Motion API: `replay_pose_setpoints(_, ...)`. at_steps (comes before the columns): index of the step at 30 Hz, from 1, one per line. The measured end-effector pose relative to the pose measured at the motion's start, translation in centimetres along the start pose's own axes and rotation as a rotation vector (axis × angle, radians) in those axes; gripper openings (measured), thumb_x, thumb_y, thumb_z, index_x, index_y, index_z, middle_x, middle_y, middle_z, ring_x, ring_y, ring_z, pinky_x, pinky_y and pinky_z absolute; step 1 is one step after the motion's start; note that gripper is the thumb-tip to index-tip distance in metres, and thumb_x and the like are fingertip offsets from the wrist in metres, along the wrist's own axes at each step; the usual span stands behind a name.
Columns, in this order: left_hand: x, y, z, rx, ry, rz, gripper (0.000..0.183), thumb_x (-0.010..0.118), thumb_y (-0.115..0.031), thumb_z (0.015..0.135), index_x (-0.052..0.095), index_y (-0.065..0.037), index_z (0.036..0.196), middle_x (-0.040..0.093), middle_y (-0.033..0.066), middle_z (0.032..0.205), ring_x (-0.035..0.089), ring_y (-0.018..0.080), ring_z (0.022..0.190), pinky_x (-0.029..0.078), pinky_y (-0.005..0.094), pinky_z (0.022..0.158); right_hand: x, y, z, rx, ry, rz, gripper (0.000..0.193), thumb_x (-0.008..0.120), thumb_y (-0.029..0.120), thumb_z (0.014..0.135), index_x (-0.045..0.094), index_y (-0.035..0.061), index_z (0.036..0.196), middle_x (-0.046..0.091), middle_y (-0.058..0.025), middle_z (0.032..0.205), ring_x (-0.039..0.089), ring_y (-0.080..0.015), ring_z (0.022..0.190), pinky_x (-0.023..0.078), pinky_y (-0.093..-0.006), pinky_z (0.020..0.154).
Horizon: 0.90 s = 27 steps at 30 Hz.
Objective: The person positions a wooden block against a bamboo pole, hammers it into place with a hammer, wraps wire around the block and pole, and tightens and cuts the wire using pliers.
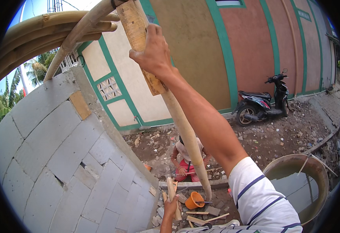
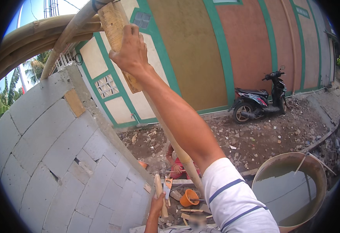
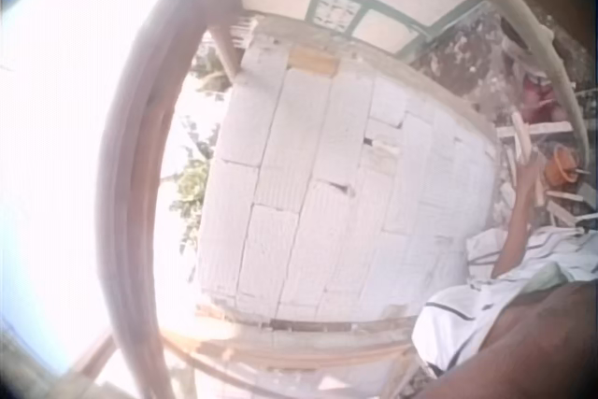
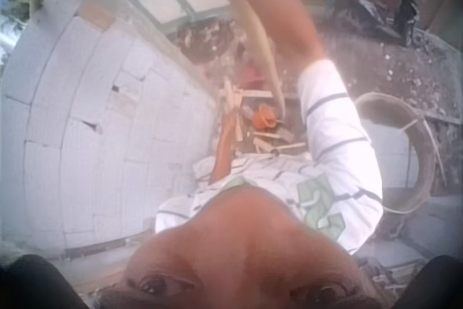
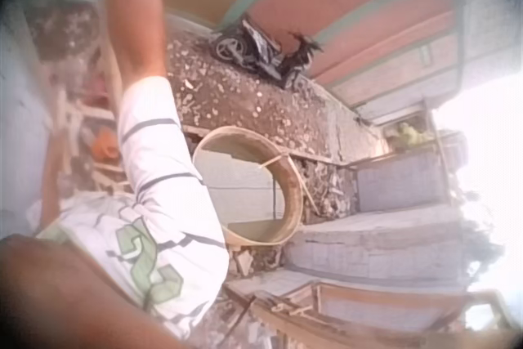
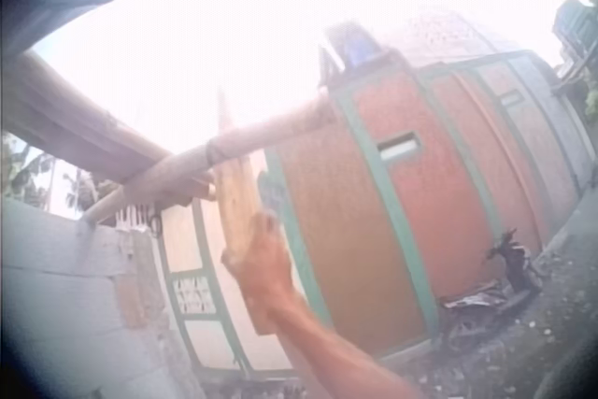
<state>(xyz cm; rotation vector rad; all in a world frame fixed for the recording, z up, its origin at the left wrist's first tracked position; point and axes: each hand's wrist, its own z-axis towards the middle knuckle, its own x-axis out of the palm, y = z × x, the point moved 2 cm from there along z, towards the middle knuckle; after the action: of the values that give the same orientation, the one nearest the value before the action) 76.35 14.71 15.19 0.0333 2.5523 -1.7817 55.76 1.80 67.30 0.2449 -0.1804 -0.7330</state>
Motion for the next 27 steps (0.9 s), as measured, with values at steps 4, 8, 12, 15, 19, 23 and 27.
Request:
replay_pose_setpoints(4, -0.8, 2.5, 0.1, -0.127, 0.026, 0.018, 0.026, 0.066, -0.028, 0.094, 0.057, -0.004, 0.100, 0.057, 0.0053, 0.064, 0.055, 0.0162, 0.046, 0.048, 0.0330, 0.042, -0.2, -0.7, 0.0, 0.005, 0.020, 0.038, 0.076, 0.079, 0.023, 0.066, 0.038, -0.0016, 0.126, 0.044, -0.0225, 0.124, 0.054, -0.0410, 0.107, 0.048, -0.0492, 0.090)
replay_pose_setpoints(8, -2.4, 5.7, 0.0, -0.179, 0.044, 0.022, 0.027, 0.069, -0.029, 0.092, 0.062, -0.004, 0.098, 0.057, 0.0036, 0.064, 0.056, 0.0159, 0.049, 0.049, 0.0316, 0.043, -0.9, -1.7, 0.7, 0.070, 0.103, 0.025, 0.093, 0.085, 0.035, 0.069, 0.032, -0.0082, 0.133, 0.049, -0.0277, 0.123, 0.058, -0.0334, 0.113, 0.052, -0.0422, 0.095)
replay_pose_setpoints(12, -4.4, 8.1, -0.6, -0.309, 0.004, 0.017, 0.026, 0.071, -0.026, 0.090, 0.062, -0.002, 0.095, 0.058, 0.0046, 0.064, 0.057, 0.0165, 0.049, 0.049, 0.0324, 0.042, -0.6, -0.4, 0.9, -0.007, 0.013, 0.023, 0.069, 0.079, 0.018, 0.074, 0.038, -0.0022, 0.125, 0.052, -0.0285, 0.119, 0.055, -0.0441, 0.113, 0.045, -0.0486, 0.095)
replay_pose_setpoints(15, -6.1, 11.7, -0.5, -0.401, 0.010, 0.023, 0.029, 0.075, -0.028, 0.087, 0.063, -0.002, 0.087, 0.059, 0.0067, 0.064, 0.058, 0.0195, 0.049, 0.050, 0.0358, 0.044, -0.6, -0.1, 0.7, 0.022, 0.019, 0.060, 0.072, 0.080, 0.019, 0.075, 0.036, -0.0018, 0.128, 0.051, -0.0289, 0.123, 0.054, -0.0437, 0.116, 0.044, -0.0485, 0.099)
replay_pose_setpoints(19, -6.6, 14.0, -0.7, -0.446, -0.038, 0.104, 0.031, 0.075, -0.027, 0.087, 0.065, 0.002, 0.092, 0.061, 0.0083, 0.066, 0.060, 0.0207, 0.051, 0.050, 0.0363, 0.045, -1.1, 0.3, 0.4, 0.067, 0.050, 0.033, 0.074, 0.080, 0.018, 0.075, 0.035, -0.0019, 0.131, 0.052, -0.0290, 0.124, 0.055, -0.0439, 0.116, 0.044, -0.0484, 0.099)
replay_pose_setpoints(23, -8.4, 18.6, 0.9, -0.473, -0.031, 0.212, 0.034, 0.074, -0.026, 0.086, 0.066, 0.006, 0.096, 0.064, 0.0102, 0.069, 0.062, 0.0218, 0.052, 0.050, 0.0353, 0.046, -1.2, 1.7, 0.4, 0.200, 0.047, 0.194, 0.069, 0.078, 0.020, 0.077, 0.038, -0.0030, 0.129, 0.056, -0.0293, 0.121, 0.058, -0.0439, 0.113, 0.047, -0.0483, 0.096)
replay_pose_setpoints(27, -5.5, 16.3, 1.2, -0.530, 0.069, 0.280, 0.033, 0.071, -0.023, 0.087, 0.065, 0.007, 0.097, 0.065, 0.0101, 0.070, 0.062, 0.0208, 0.053, 0.051, 0.0351, 0.048, -1.3, -1.1, 0.5, 0.016, 0.137, -0.001, 0.102, 0.085, 0.042, 0.071, 0.028, -0.0083, 0.138, 0.053, -0.0290, 0.124, 0.060, -0.0331, 0.114, 0.055, -0.0380, 0.091)
